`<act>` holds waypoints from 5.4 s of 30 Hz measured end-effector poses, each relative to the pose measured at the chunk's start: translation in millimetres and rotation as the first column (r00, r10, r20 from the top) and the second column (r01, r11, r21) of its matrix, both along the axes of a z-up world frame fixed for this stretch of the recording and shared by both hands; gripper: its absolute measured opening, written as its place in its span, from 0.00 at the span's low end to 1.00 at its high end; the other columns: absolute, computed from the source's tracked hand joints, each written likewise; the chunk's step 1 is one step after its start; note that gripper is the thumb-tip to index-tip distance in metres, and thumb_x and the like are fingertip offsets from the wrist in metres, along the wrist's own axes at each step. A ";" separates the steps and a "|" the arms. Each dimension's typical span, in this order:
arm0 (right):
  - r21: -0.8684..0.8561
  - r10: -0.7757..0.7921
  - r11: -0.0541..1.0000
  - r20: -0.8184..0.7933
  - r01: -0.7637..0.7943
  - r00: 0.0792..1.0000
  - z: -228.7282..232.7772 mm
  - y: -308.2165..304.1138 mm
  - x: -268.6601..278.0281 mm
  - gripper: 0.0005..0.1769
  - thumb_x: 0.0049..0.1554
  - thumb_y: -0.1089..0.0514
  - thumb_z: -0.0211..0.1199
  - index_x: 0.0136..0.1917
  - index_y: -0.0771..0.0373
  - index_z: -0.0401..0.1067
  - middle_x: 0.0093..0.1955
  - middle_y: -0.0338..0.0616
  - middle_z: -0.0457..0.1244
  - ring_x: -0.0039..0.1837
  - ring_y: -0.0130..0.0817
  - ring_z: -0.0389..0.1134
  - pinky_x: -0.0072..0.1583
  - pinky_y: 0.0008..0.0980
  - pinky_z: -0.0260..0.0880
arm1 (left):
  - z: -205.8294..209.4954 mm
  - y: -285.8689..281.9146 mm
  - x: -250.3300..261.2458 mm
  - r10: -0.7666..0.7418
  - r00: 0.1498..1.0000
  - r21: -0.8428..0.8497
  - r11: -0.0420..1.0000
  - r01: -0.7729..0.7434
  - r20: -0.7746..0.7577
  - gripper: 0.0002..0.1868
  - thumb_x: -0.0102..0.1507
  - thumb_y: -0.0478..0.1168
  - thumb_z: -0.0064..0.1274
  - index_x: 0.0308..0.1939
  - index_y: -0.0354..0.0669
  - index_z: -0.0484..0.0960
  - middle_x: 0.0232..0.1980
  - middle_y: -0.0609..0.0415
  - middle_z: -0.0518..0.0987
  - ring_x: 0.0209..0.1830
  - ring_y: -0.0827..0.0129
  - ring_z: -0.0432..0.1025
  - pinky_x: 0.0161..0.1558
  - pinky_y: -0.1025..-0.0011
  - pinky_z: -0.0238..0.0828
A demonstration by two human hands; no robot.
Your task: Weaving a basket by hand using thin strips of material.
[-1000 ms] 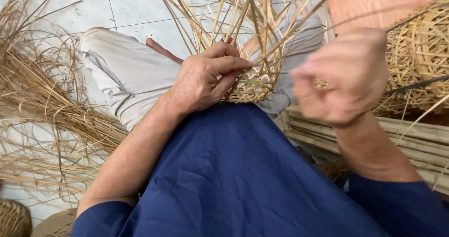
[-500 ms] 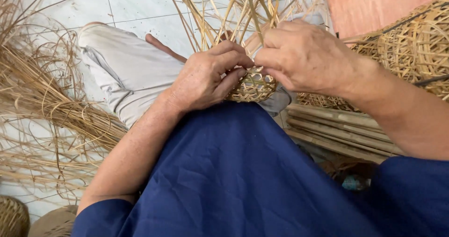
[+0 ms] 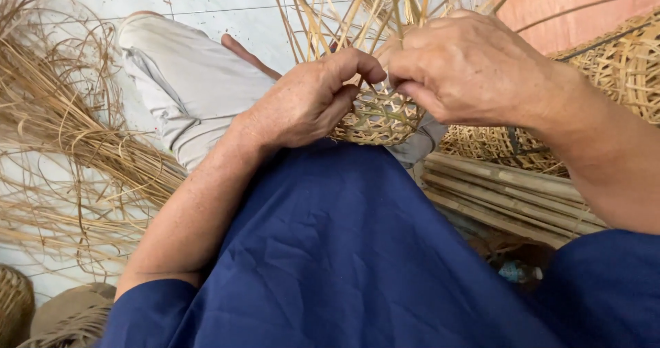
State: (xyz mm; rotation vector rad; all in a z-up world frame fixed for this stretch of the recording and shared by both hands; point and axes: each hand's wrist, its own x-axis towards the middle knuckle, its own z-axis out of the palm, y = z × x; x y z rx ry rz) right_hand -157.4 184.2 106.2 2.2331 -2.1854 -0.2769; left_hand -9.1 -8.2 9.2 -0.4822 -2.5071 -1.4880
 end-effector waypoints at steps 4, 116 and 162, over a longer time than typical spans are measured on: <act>-0.065 0.071 0.995 0.009 -0.070 0.997 -0.9 7.2 -2.8 0.04 0.57 0.56 0.66 0.47 0.51 0.74 0.39 0.38 0.64 0.41 0.47 0.68 0.47 0.48 0.69 | 0.2 0.5 0.9 0.005 0.999 0.017 1.000 -0.006 0.045 0.18 0.67 0.32 0.39 0.59 0.52 0.70 0.38 0.57 0.76 0.31 0.65 0.75 0.42 0.65 0.68; 0.219 -0.443 0.882 0.684 0.416 0.579 -76.4 31.3 3.6 0.15 0.62 0.53 0.55 0.33 0.56 0.65 0.25 0.37 0.59 0.30 0.35 0.58 0.39 0.39 0.60 | 67.0 4.2 -29.9 -0.487 0.698 -0.849 0.236 -0.473 -0.525 0.09 0.75 0.54 0.42 0.53 0.65 0.77 0.55 0.60 0.72 0.55 0.66 0.61 0.47 0.70 0.63; 0.302 -0.495 0.869 0.554 0.393 0.670 -61.3 15.5 23.1 0.22 0.64 0.44 0.48 0.37 0.58 0.71 0.31 0.45 0.66 0.33 0.42 0.66 0.42 0.42 0.67 | 96.1 49.7 -50.4 -0.253 0.949 -0.981 -0.079 0.175 0.189 0.16 0.70 0.51 0.42 0.51 0.63 0.85 0.53 0.60 0.80 0.56 0.60 0.70 0.47 0.60 0.65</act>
